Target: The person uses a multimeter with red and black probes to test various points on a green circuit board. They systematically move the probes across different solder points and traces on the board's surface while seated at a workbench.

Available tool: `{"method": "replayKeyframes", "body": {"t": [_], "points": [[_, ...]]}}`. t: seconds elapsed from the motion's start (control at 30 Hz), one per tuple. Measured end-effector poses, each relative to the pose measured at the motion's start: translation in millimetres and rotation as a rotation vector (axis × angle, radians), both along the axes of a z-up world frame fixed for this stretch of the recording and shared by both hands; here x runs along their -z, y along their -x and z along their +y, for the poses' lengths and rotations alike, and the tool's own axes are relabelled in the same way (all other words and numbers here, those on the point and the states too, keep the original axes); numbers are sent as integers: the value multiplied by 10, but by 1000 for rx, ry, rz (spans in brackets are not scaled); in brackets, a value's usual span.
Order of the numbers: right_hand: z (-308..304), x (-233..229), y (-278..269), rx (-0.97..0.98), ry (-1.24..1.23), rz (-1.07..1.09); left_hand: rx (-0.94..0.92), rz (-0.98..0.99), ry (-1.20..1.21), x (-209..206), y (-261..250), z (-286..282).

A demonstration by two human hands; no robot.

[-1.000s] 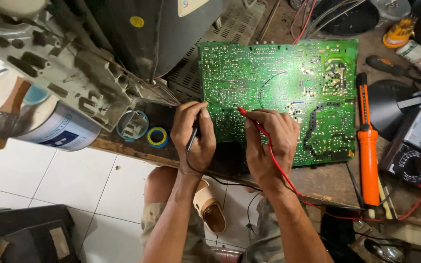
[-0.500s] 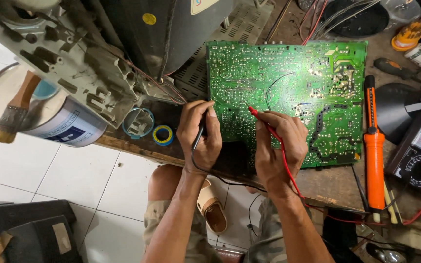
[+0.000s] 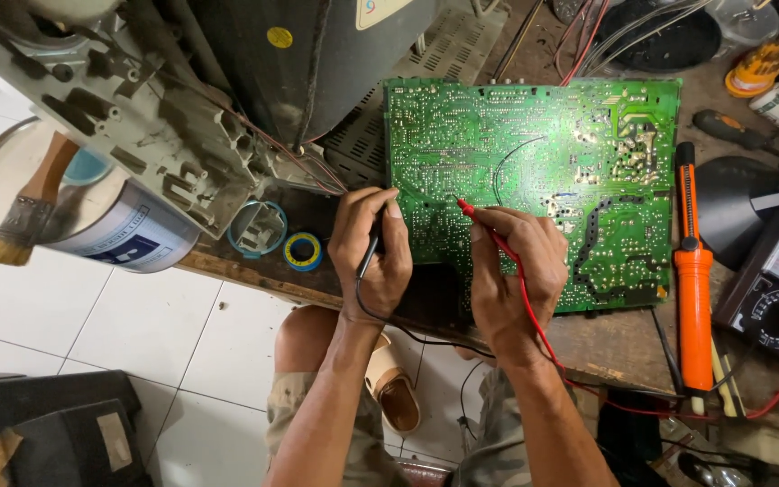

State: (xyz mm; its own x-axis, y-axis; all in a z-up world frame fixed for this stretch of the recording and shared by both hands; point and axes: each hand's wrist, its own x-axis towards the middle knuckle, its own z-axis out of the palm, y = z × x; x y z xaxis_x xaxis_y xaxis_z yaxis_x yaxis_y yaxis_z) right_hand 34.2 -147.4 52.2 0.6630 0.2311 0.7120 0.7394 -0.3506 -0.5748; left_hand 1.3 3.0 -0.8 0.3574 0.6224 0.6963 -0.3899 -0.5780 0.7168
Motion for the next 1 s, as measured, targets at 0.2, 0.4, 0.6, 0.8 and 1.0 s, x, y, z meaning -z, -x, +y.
{"method": "replayKeyframes", "body": {"t": [0.2,0.4,0.6,0.8,1.0], "points": [[2,3,3,-1,4,-1,3,0,4,3,-3,-4],[1,0,-2,-12,5,13,-2,-8,-5,19,-10,-2],[-5,-59,-33,-17,54,9,2,-10,-5,9,3,-6],[-2,-186,-119,23,206,5,-1,-2,-28,15,-2,10],[3,-206,-130,36,241,43,9,8,-37,-26,30,18]]}}
